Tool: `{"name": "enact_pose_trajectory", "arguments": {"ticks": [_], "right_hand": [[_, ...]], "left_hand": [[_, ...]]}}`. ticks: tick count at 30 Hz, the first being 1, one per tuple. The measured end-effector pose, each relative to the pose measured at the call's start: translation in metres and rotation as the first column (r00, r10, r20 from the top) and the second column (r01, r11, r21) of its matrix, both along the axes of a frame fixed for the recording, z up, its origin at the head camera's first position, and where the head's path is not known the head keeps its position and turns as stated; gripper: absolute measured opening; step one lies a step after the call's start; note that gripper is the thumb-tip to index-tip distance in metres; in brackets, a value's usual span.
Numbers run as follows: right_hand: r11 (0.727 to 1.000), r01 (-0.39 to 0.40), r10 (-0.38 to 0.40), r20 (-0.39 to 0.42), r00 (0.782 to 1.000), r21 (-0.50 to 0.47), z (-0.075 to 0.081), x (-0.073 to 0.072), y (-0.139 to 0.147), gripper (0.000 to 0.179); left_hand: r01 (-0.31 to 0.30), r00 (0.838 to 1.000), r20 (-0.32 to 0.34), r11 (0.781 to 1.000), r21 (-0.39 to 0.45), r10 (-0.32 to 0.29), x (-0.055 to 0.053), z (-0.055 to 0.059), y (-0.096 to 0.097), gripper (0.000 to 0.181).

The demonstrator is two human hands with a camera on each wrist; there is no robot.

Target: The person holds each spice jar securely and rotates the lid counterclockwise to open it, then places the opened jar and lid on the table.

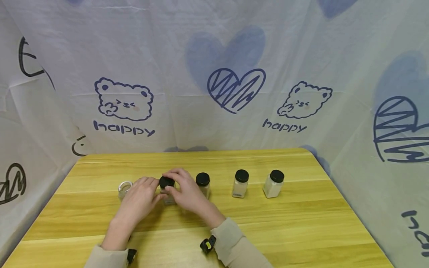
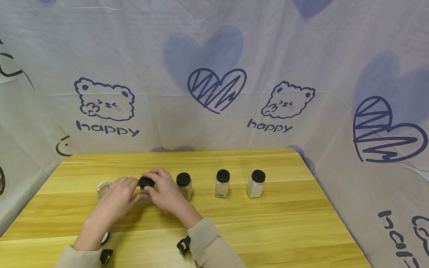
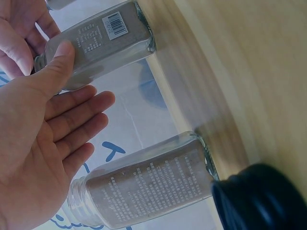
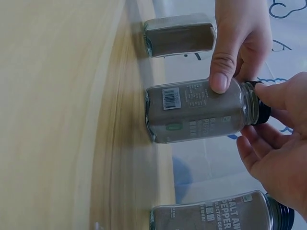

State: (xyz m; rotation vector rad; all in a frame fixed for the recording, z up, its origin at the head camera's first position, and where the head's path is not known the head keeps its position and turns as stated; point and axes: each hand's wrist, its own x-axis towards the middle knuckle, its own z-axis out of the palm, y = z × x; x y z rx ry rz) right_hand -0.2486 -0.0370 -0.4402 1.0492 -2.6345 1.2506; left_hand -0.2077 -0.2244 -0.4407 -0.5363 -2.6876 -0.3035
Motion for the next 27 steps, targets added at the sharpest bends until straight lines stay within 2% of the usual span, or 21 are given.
{"name": "enact_pose_trajectory", "arguments": {"ticks": [7, 13, 17, 22, 27], "right_hand": [[1.000, -0.024, 0.023, -0.015, 1.000, -0.011, 0.000, -0.002, 0.000, 0.040], [0.998, -0.006, 0.004, -0.030, 1.000, -0.056, 0.000, -0.001, 0.001, 0.040], [0.997, 0.015, -0.018, -0.044, 0.999, -0.075, -0.001, 0.000, 0.002, 0.047], [0.997, 0.018, -0.019, -0.006, 1.000, -0.074, 0.002, 0.003, 0.006, 0.057], [0.993, 0.021, -0.019, 0.024, 1.000, -0.112, 0.009, 0.007, 0.011, 0.051]], "left_hand": [[-0.003, 1.000, -0.007, 1.000, 0.001, 0.003, 0.001, 0.000, 0.000, 0.043], [0.009, 1.000, -0.024, 1.000, 0.002, -0.009, 0.000, -0.003, 0.000, 0.042], [0.020, 0.999, -0.035, 1.000, 0.010, -0.020, 0.000, -0.003, 0.001, 0.042], [0.019, 1.000, -0.023, 1.000, 0.014, -0.018, 0.000, -0.002, 0.002, 0.047], [0.007, 1.000, -0.017, 1.000, 0.008, -0.007, -0.001, 0.000, 0.002, 0.046]]}}
